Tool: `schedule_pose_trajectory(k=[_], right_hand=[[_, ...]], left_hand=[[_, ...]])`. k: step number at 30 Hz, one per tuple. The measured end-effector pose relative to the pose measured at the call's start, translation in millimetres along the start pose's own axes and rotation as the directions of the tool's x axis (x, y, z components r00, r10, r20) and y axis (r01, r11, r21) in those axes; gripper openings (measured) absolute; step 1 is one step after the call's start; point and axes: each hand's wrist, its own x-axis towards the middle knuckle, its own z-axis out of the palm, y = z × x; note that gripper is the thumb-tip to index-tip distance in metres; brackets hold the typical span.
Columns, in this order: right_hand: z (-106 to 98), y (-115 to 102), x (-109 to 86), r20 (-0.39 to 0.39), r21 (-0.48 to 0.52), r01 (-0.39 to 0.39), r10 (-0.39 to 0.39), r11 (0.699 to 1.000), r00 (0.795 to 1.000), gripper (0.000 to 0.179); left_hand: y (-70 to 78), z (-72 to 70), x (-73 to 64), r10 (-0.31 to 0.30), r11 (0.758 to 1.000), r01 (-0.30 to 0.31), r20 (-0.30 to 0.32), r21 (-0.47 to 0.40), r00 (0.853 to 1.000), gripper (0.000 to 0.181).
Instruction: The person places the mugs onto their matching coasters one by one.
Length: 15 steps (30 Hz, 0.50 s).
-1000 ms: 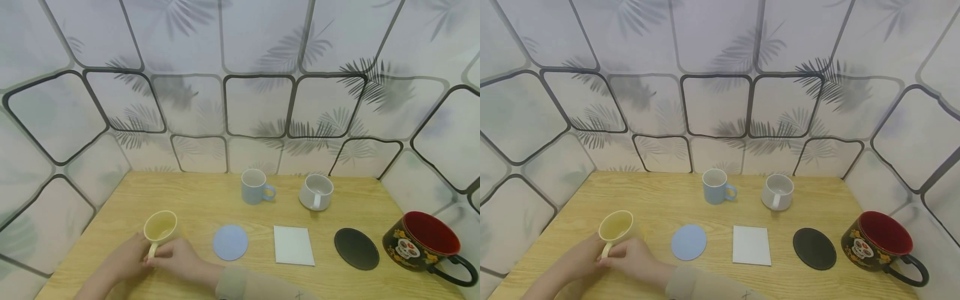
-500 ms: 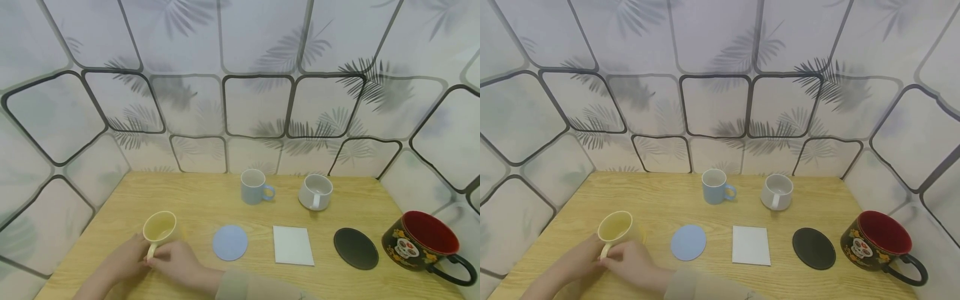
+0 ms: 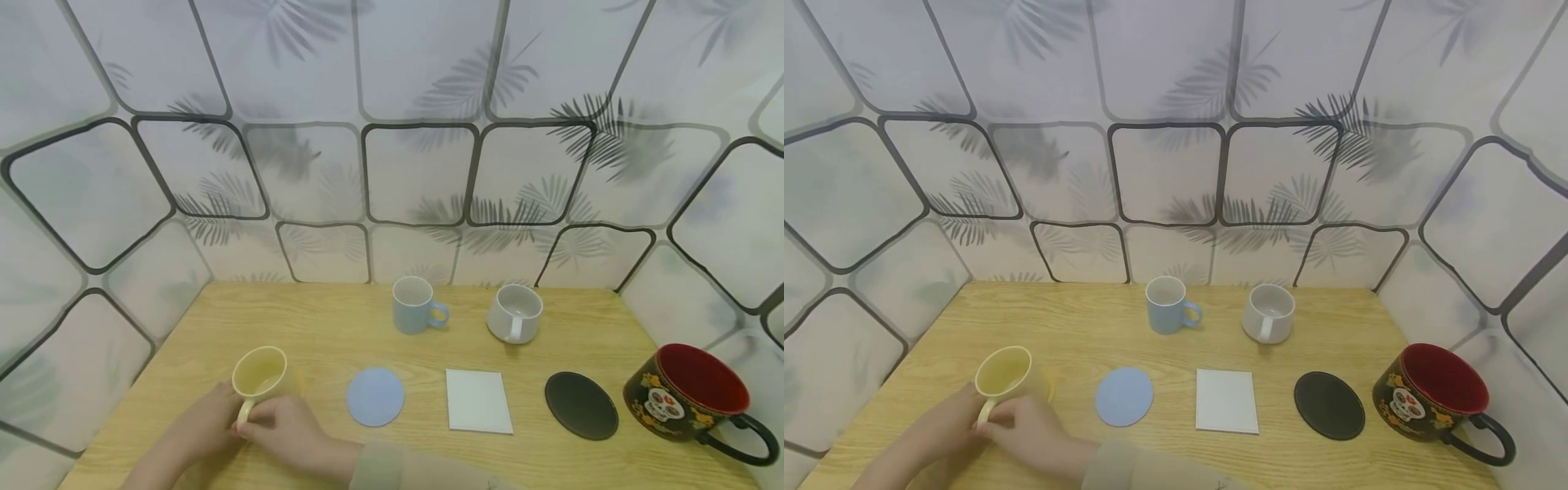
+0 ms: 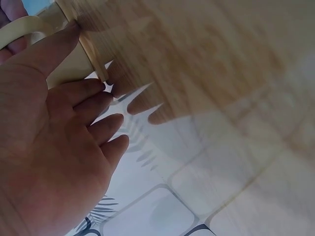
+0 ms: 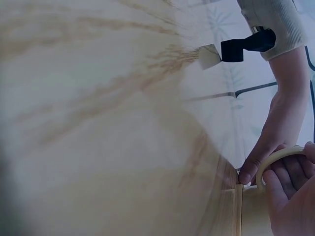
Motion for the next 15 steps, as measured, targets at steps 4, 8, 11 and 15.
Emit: schedule_pose_trajectory(k=[4, 8, 11, 15], right_hand=[[0.3, -1.2, -0.4, -0.002, 0.005, -0.012, 0.012, 1.0, 1.0, 0.017], [-1.6, -3.7, 0.0, 0.007, -0.003, -0.024, 0.024, 1.0, 1.0, 0.017], [-2.5, -4.4, 0.4, 0.011, -0.015, -0.03, 0.03, 0.999, 0.999, 0.017], [-2.2, -3.5, 0.0, 0.01, -0.01, -0.036, 0.036, 0.999, 0.999, 0.017]], left_hand=[[-0.6, 1.0, -0.7, 0.002, 1.0, -0.002, -0.015, -0.013, 1.0, 0.054], [-1.9, 1.8, -0.7, 0.011, 1.0, -0.011, -0.019, -0.021, 1.0, 0.055], [-2.4, 1.6, -0.4, 0.012, 1.0, -0.012, -0.016, -0.013, 1.0, 0.056], [-2.7, 1.4, -0.4, 0.018, 1.0, -0.018, -0.016, -0.011, 1.0, 0.058]])
